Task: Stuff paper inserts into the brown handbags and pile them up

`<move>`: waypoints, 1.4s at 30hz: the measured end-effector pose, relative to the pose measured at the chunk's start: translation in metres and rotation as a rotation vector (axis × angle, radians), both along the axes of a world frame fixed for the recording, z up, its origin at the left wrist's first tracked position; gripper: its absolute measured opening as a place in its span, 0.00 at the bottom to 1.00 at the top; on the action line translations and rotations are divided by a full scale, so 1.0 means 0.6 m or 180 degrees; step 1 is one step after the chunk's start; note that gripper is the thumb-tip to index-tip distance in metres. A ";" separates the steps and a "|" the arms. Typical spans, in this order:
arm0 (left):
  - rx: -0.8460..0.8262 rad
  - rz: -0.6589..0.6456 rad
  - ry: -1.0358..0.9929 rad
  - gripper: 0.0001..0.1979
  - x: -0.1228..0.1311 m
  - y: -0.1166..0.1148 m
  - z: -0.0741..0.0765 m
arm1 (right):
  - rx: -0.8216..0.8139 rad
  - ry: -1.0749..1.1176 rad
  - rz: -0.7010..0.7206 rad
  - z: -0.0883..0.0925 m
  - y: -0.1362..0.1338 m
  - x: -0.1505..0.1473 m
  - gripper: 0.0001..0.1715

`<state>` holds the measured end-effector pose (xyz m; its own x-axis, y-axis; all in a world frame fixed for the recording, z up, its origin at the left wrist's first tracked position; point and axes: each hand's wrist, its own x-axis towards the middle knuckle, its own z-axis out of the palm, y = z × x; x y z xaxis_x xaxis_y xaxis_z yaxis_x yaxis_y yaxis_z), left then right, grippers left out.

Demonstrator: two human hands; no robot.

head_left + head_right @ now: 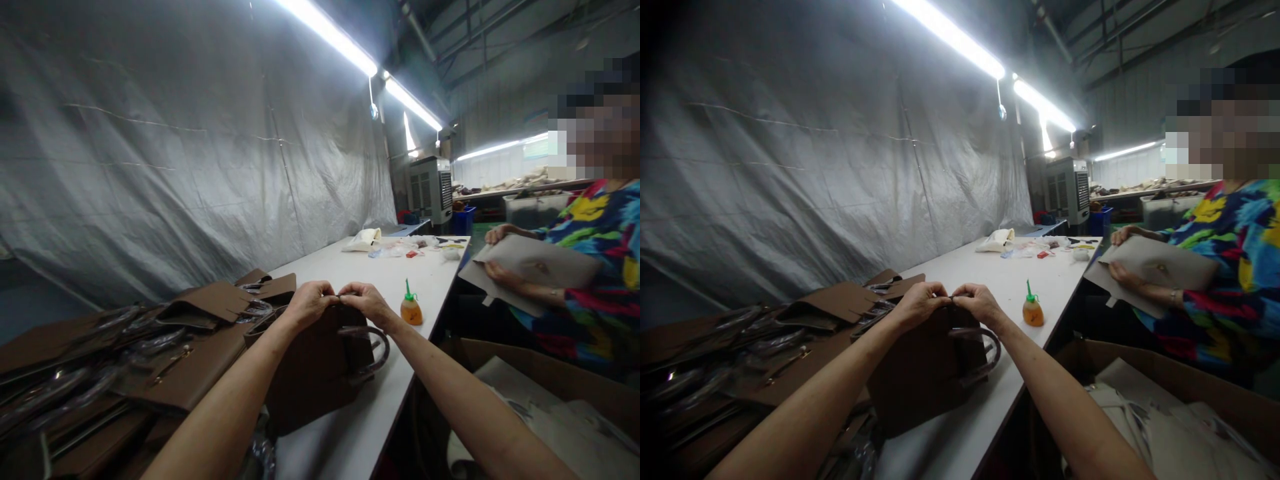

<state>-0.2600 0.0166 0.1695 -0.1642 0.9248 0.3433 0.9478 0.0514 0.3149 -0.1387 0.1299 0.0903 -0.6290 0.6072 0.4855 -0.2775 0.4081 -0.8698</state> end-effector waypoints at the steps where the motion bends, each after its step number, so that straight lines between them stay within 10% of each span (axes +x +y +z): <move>1: -0.0013 0.0021 -0.0021 0.08 0.000 0.000 0.000 | 0.0017 -0.0015 -0.0029 0.000 0.000 0.000 0.11; 42: 0.0007 0.0437 0.0199 0.07 -0.059 -0.056 0.002 | -0.0182 0.0080 0.0071 -0.014 0.007 -0.001 0.11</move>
<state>-0.2955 -0.0173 0.1709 -0.2672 0.8943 0.3589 0.9496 0.1811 0.2558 -0.1394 0.1339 0.0816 -0.6307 0.6203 0.4663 -0.3081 0.3514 -0.8841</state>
